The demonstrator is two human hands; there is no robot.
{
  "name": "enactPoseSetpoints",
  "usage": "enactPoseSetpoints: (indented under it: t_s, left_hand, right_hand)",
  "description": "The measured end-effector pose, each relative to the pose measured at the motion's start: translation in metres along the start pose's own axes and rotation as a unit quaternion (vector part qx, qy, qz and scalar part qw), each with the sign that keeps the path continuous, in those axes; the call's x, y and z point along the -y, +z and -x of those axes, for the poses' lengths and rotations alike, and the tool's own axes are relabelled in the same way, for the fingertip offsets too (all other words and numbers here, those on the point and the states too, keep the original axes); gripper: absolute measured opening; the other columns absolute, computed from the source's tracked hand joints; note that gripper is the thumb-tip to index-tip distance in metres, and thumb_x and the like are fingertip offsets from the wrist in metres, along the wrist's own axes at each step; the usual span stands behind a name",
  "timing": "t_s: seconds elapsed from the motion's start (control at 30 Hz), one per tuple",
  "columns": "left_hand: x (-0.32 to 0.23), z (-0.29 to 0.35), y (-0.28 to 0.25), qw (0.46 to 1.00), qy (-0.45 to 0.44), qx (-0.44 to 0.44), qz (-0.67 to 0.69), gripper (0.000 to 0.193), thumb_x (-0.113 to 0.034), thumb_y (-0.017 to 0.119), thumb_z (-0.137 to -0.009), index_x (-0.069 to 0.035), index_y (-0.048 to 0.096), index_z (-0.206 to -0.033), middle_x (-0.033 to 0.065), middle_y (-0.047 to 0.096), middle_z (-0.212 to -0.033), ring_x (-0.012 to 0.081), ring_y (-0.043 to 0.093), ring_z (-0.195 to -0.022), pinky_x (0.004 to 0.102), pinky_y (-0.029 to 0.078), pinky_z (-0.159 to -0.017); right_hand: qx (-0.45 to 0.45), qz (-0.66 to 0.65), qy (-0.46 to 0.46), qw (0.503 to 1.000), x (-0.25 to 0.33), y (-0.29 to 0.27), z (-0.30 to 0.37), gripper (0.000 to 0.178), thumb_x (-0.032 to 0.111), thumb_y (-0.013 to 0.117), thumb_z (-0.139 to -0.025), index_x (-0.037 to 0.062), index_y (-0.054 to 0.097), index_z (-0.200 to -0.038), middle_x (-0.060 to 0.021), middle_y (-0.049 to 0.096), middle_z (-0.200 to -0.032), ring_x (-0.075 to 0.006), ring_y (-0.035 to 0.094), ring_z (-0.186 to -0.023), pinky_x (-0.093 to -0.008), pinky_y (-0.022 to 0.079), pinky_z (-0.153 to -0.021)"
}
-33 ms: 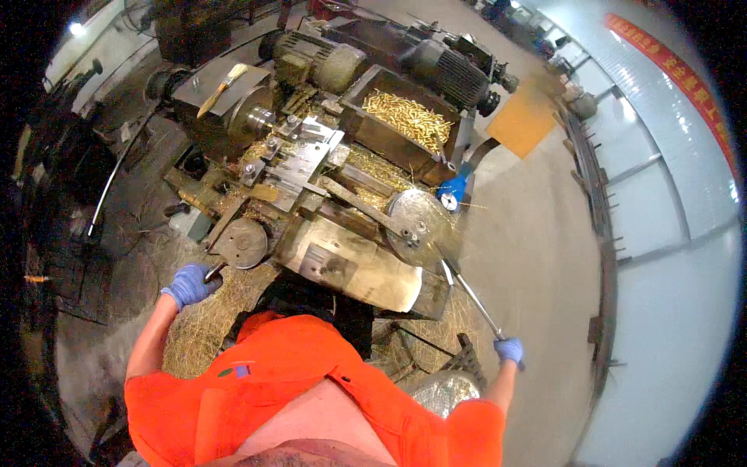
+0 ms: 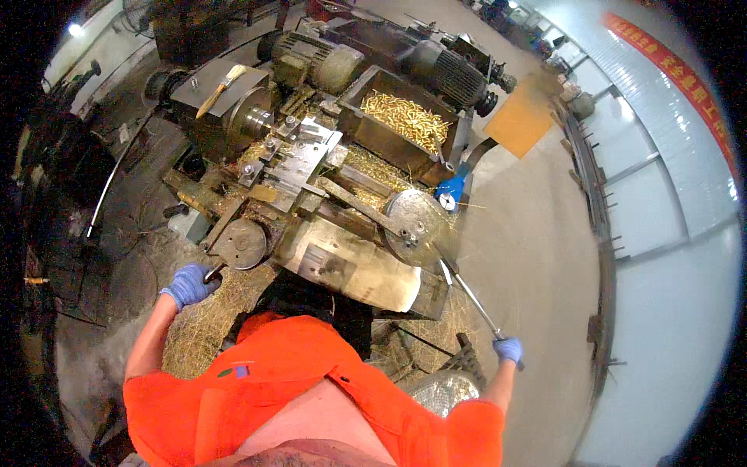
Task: The person operates a metal turning machine, loading brass components into the chuck and using a lever to engage the cutting tool. The person repeatedly removes finished parts and places them into a perforated metal tray while another person walks by in the background.
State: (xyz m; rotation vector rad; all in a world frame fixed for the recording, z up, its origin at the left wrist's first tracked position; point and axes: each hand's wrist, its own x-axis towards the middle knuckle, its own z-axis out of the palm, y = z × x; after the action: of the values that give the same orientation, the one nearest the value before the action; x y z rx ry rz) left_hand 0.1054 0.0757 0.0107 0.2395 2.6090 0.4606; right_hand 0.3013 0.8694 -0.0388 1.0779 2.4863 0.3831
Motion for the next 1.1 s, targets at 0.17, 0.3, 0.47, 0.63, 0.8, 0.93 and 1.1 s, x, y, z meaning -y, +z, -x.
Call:
enactPoseSetpoints:
  t_s: [0.17,0.3,0.47,0.63,0.8,0.93,1.1]
  left_hand:
    - [0.002,-0.002,0.004,0.999,0.013,-0.041,0.013,0.032,-0.038,0.057,-0.075,-0.006,0.062,-0.077,0.0208,0.058,-0.068,0.0375,0.057,-0.065,0.0448,0.045,-0.062]
    - [0.002,-0.004,0.003,1.000,0.000,-0.020,0.004,0.031,-0.036,0.058,-0.074,-0.005,0.062,-0.074,0.0212,0.057,-0.066,0.0377,0.056,-0.063,0.0450,0.044,-0.060]
    - [0.009,-0.003,0.009,0.998,0.027,-0.052,0.025,0.031,-0.035,0.059,-0.074,-0.005,0.061,-0.073,0.0215,0.057,-0.066,0.0378,0.056,-0.063,0.0449,0.044,-0.060]
    - [0.008,-0.005,0.007,0.997,0.041,-0.055,0.037,0.031,-0.036,0.059,-0.074,-0.004,0.061,-0.073,0.0216,0.057,-0.066,0.0380,0.056,-0.063,0.0449,0.044,-0.060]
    - [0.004,-0.004,0.002,1.000,0.011,-0.019,0.004,0.029,-0.034,0.056,-0.075,-0.006,0.061,-0.076,0.0203,0.059,-0.072,0.0372,0.057,-0.069,0.0446,0.044,-0.064]
    - [0.009,-0.004,0.005,0.999,0.023,-0.023,0.035,0.028,-0.034,0.057,-0.075,-0.006,0.061,-0.075,0.0206,0.059,-0.071,0.0373,0.057,-0.069,0.0447,0.044,-0.064]
    - [0.011,-0.006,0.005,0.998,0.034,-0.021,0.042,0.028,-0.034,0.057,-0.075,-0.006,0.061,-0.076,0.0208,0.058,-0.071,0.0374,0.057,-0.069,0.0445,0.044,-0.064]
  right_hand:
    - [-0.003,-0.046,0.060,0.997,0.007,-0.006,0.018,0.048,0.048,0.056,-0.070,0.0025,0.066,-0.080,-0.0213,0.062,-0.087,-0.0342,0.061,-0.084,-0.0384,0.049,-0.075]
    - [-0.022,-0.039,0.061,0.997,0.000,0.005,0.019,0.046,0.046,0.059,-0.069,0.0017,0.066,-0.080,-0.0214,0.062,-0.087,-0.0343,0.062,-0.084,-0.0385,0.049,-0.074]
    - [-0.004,-0.069,0.063,0.996,0.008,-0.001,0.026,0.043,0.043,0.063,-0.068,0.0022,0.067,-0.082,-0.0207,0.063,-0.089,-0.0335,0.061,-0.086,-0.0384,0.048,-0.075]
    - [0.018,-0.026,0.054,0.998,0.003,0.003,0.031,0.044,0.043,0.063,-0.068,0.0027,0.066,-0.085,-0.0200,0.062,-0.093,-0.0331,0.061,-0.089,-0.0386,0.048,-0.076]
    - [0.008,-0.039,0.095,0.995,0.008,0.005,0.038,0.045,0.043,0.063,-0.067,0.0024,0.066,-0.086,-0.0205,0.062,-0.094,-0.0329,0.061,-0.090,-0.0383,0.049,-0.077]
    - [0.027,-0.044,0.100,0.994,0.012,0.000,0.046,0.046,0.043,0.063,-0.066,0.0023,0.066,-0.087,-0.0205,0.062,-0.095,-0.0322,0.060,-0.092,-0.0377,0.048,-0.078]
    - [0.035,-0.056,0.110,0.992,0.017,-0.006,0.056,0.046,0.045,0.064,-0.066,0.0039,0.066,-0.088,-0.0188,0.062,-0.095,-0.0313,0.060,-0.092,-0.0373,0.049,-0.078]
